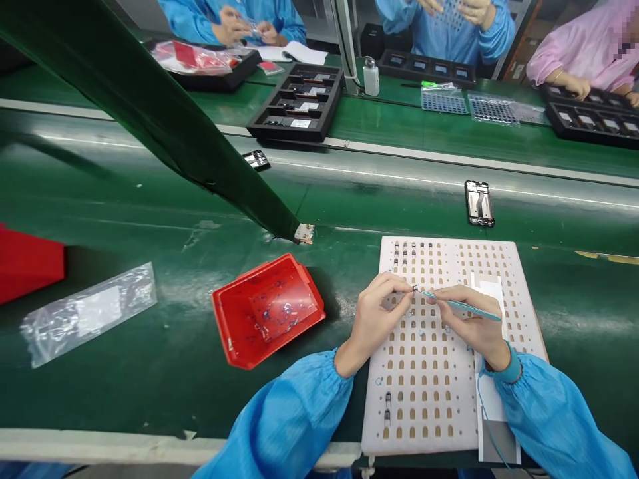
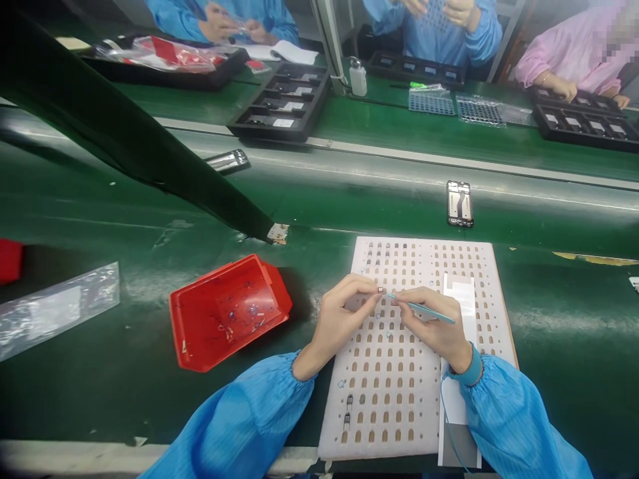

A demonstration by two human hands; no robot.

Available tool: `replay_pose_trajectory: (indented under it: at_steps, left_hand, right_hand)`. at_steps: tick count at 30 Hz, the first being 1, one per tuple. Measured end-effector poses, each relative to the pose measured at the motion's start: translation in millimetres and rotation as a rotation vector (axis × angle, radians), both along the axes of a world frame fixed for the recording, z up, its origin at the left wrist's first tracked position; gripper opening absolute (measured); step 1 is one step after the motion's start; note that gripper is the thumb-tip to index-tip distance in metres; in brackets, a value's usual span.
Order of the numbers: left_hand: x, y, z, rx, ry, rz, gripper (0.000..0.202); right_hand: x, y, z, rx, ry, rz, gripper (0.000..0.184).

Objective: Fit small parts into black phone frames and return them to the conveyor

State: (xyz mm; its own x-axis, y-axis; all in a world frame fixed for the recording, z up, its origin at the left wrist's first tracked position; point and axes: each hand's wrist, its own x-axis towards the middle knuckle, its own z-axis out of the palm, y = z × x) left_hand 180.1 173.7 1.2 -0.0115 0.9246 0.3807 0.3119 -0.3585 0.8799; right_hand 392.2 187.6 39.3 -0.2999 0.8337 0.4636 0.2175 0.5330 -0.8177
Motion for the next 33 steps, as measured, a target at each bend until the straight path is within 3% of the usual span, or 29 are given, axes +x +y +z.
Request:
replay_pose_trajectory:
  at_steps: [4,8,12,15,19,23,27,31,33]
  left_hand:
    - [3,0,2.0,0.023,0.029,-0.008,0.010]
    - [-4,-13,26.8,0.126,0.118,0.017,0.014]
    - [-42,-42,60.4,0.266,0.366,0.227,0.020]
    - [-86,-59,71.3,0.293,0.676,0.414,0.021]
    - [-134,-65,64.9,0.190,1.050,0.478,0.020]
    - [-153,-62,51.9,0.132,1.243,0.477,0.029]
    - [-157,-61,44.1,0.080,1.232,0.446,0.017]
    - [-152,-65,43.4,0.058,1.154,0.423,0.036]
    - [-149,-68,45.9,0.073,1.074,0.408,0.035]
  right_hand:
    - [2,-1,-3.6,0.004,0.005,-0.037,0.024]
    - [4,-1,-6.9,0.005,0.006,-0.102,0.021]
    - [5,-1,-10.7,-0.004,0.035,-0.108,0.017]
    - [7,-2,-11.9,0.001,0.031,-0.087,0.018]
    - [9,-2,-12.6,-0.005,0.004,-0.088,0.015]
    - [9,-3,-15.9,0.001,0.009,-0.123,0.013]
    - [11,-3,-20.0,-0.009,-0.002,-0.127,0.011]
    - [13,-3,-23.3,-0.018,0.007,-0.112,0.010]
    - [14,-3,-24.8,-0.028,0.003,-0.108,0.011]
